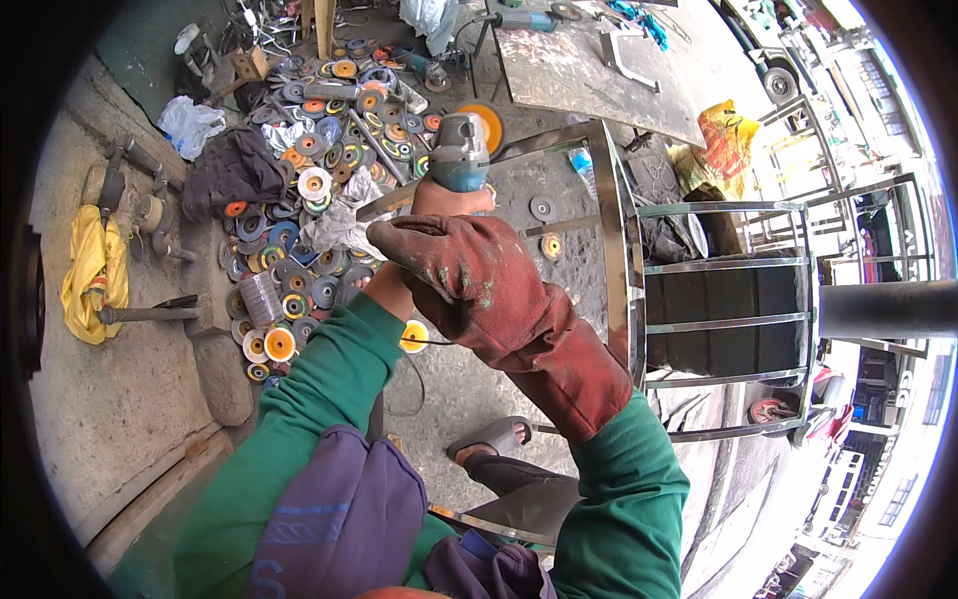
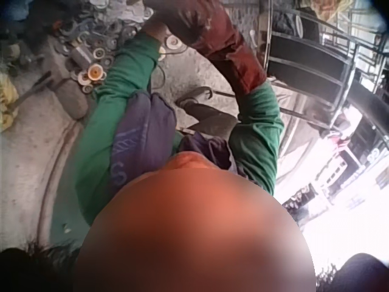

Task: The person uses an angle grinder to smooth the edges of a green metal frame. They hold the frame with a gloved left hand and operate the grinder with the right, moving along the frame's edges and corners.

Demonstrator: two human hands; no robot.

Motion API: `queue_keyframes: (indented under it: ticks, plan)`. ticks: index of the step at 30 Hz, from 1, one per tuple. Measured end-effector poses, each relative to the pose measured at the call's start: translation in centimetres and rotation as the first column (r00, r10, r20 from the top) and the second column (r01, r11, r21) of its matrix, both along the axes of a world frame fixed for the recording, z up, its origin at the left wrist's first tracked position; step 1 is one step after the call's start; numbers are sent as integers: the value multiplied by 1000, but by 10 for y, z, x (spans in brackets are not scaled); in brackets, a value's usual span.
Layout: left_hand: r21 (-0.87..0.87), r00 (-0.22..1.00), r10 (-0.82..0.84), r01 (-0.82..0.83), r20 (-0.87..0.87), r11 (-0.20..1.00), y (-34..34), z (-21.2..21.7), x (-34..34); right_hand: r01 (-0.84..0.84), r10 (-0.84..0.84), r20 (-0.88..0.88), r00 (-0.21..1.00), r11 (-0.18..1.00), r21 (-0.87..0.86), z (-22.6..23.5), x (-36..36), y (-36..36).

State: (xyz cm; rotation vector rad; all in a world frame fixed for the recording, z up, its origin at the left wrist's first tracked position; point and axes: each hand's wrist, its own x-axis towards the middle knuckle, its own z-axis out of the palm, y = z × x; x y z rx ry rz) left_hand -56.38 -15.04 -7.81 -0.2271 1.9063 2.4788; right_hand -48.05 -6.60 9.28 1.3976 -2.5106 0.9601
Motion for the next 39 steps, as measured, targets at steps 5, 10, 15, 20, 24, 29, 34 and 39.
queue_keyframes:
  ticks: [5,10,15,20,24,29,34,39]
  plan:
    - [2,906,-63,70,-419,998,-11,-35,2,20,-20,20,1000,1000,-14,-5,0,4]
    - [7,966,50,-50,-253,999,16,-11,-5,442,-15,643,766,738,-509,7,6,5]
    - [38,968,65,-76,242,996,-18,1,23,741,-302,684,664,386,-549,46,61,65]
    - [155,953,21,-71,302,985,-24,12,25,866,-612,648,454,130,-483,50,149,106]
    - [-283,997,-35,53,70,958,-6,26,13,872,-753,571,327,8,-489,46,206,130]
    - [-34,975,156,-152,157,988,-14,-1,28,855,-689,697,199,-226,-467,43,265,164]
    - [167,861,165,-275,481,947,-73,-50,31,859,-682,705,196,-227,-459,26,294,176]
    - [134,788,180,-315,589,940,-93,-61,39,876,-673,701,236,-165,-453,18,294,182]
